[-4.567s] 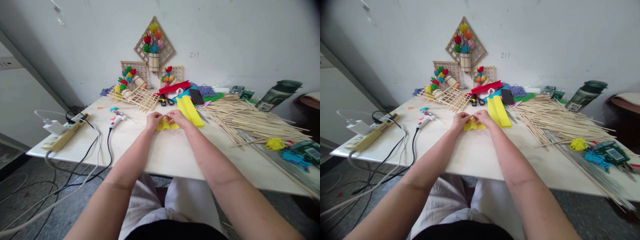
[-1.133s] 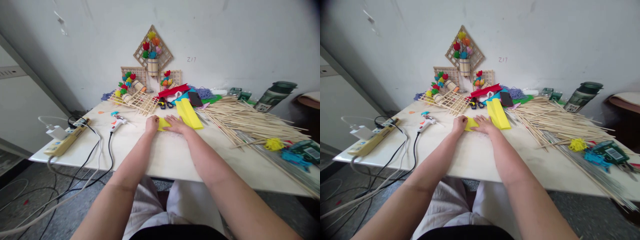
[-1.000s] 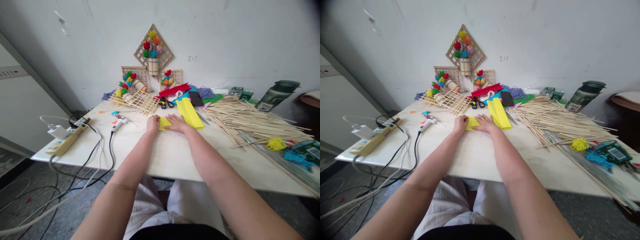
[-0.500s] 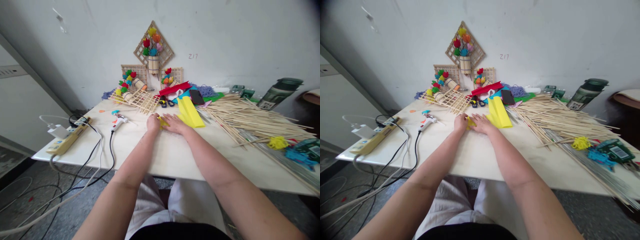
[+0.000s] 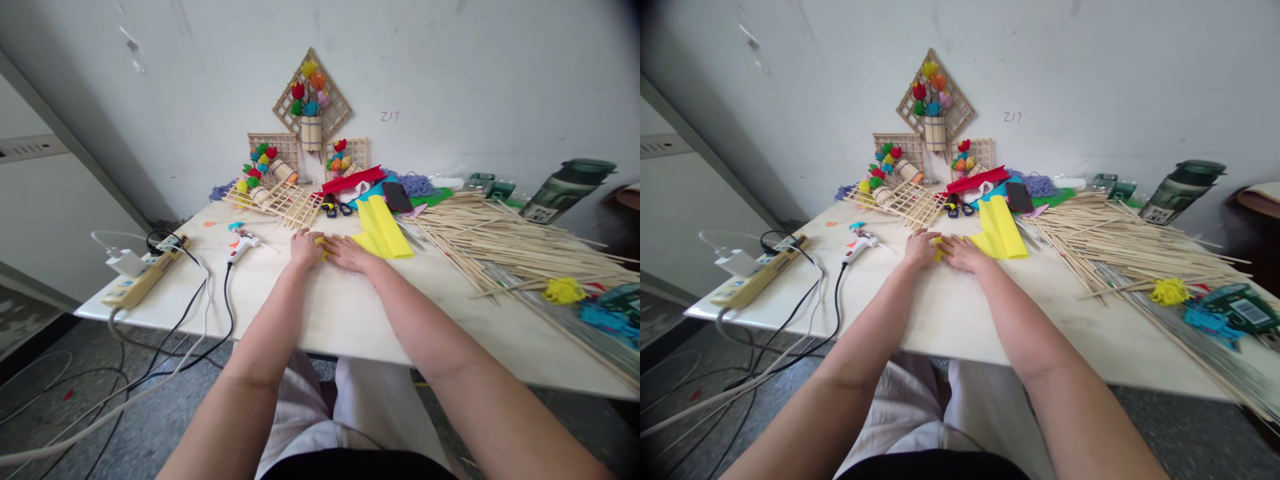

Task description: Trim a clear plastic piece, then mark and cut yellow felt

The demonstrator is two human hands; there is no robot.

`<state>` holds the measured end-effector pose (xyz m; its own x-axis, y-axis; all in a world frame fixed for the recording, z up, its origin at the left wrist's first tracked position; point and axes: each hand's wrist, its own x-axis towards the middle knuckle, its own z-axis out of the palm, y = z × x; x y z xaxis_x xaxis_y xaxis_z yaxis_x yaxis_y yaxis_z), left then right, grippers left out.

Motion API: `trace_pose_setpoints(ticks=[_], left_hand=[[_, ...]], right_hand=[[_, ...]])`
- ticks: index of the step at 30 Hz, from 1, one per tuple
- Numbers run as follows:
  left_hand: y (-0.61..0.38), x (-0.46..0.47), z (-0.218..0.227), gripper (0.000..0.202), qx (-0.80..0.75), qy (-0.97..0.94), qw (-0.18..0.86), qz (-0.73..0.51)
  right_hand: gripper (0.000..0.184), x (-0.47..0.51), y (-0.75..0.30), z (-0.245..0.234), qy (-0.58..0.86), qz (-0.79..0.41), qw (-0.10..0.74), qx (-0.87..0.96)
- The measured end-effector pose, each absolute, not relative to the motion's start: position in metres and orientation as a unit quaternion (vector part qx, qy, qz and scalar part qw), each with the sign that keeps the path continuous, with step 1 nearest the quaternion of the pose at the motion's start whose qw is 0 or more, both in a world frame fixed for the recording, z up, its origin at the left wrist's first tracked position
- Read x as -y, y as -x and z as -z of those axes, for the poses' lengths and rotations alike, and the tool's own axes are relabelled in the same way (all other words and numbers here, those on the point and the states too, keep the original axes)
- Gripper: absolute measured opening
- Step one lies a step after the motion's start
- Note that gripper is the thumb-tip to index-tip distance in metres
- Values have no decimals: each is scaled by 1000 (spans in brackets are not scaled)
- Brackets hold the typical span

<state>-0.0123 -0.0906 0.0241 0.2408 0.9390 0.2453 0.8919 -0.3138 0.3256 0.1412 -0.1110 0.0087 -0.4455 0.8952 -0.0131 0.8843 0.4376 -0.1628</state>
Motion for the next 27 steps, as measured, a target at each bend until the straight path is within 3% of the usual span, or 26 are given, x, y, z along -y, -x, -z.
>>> trace_pose_setpoints(ticks=[6, 13, 19, 24, 27], left_hand=[[22, 87, -20, 62, -543, -830, 118, -54], [26, 86, -26, 65, -531, -837, 123, -44], [20, 88, -22, 58, -491, -864, 90, -62], [22, 88, -17, 57, -504, -857, 110, -17], [23, 89, -20, 56, -493, -862, 121, -5]], right_hand=[[66, 112, -143, -9, 551, -91, 79, 826], [64, 116, -141, -13, 558, -83, 48, 824], [66, 112, -141, -7, 567, -91, 83, 814], [65, 111, -147, -10, 576, -184, 194, 773], [50, 110, -150, -15, 587, -203, 303, 723]])
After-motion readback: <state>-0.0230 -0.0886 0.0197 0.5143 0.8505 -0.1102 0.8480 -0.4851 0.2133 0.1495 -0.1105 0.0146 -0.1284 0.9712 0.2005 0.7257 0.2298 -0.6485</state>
